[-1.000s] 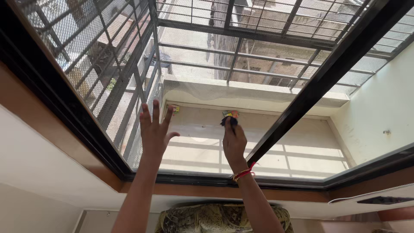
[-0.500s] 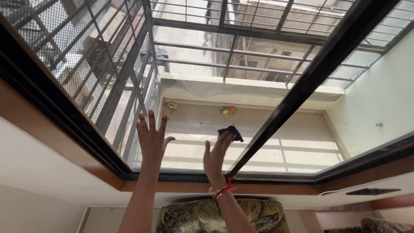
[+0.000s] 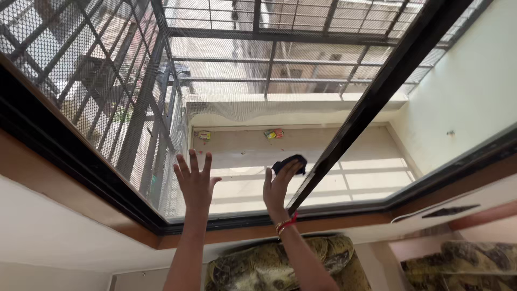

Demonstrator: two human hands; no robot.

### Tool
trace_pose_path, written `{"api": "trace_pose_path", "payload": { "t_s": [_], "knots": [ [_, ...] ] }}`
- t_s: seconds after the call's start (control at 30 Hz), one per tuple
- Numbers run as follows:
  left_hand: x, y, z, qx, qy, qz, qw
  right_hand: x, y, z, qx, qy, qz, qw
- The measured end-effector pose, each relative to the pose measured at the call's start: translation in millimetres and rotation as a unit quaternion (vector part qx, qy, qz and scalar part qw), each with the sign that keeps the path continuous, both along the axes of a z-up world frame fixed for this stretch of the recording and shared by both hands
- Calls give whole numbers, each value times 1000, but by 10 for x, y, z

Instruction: The person wipes the glass pane of a window and the surrounding frame with a cloth.

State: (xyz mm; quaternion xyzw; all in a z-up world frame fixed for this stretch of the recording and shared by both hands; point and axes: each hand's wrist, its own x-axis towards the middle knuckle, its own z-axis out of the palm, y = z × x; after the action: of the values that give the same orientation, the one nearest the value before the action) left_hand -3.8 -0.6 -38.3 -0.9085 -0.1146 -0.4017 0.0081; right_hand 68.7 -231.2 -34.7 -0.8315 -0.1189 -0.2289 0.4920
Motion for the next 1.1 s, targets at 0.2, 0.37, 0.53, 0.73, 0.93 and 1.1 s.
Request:
{"api": "trace_pose_path", "payload": {
  "t_s": [0.2,0.37,0.53,0.73,0.93,1.1],
  "knots": [
    [19,-45,6,-8,25,1,1000,160,-183,123,-55,-76,-53,994],
    [33,-63,32,-3,24,1,1000,140,-280,136,-80,-85,-50,992],
    [75,-69,15,-9,17,-1,1000,158,-326,108,-77,-135,-48,987],
    [114,-21,37,-16,3,-5,1000,381,-240,-212,-127,-196,-103,967],
    [78,-20,29,-16,2,1,1000,396,-405,-275,-106,-180,-118,971],
    [-29,-98,148,-21,-11,0,1000,207,-11,-233,-4,-146,-77,986]
  ]
}}
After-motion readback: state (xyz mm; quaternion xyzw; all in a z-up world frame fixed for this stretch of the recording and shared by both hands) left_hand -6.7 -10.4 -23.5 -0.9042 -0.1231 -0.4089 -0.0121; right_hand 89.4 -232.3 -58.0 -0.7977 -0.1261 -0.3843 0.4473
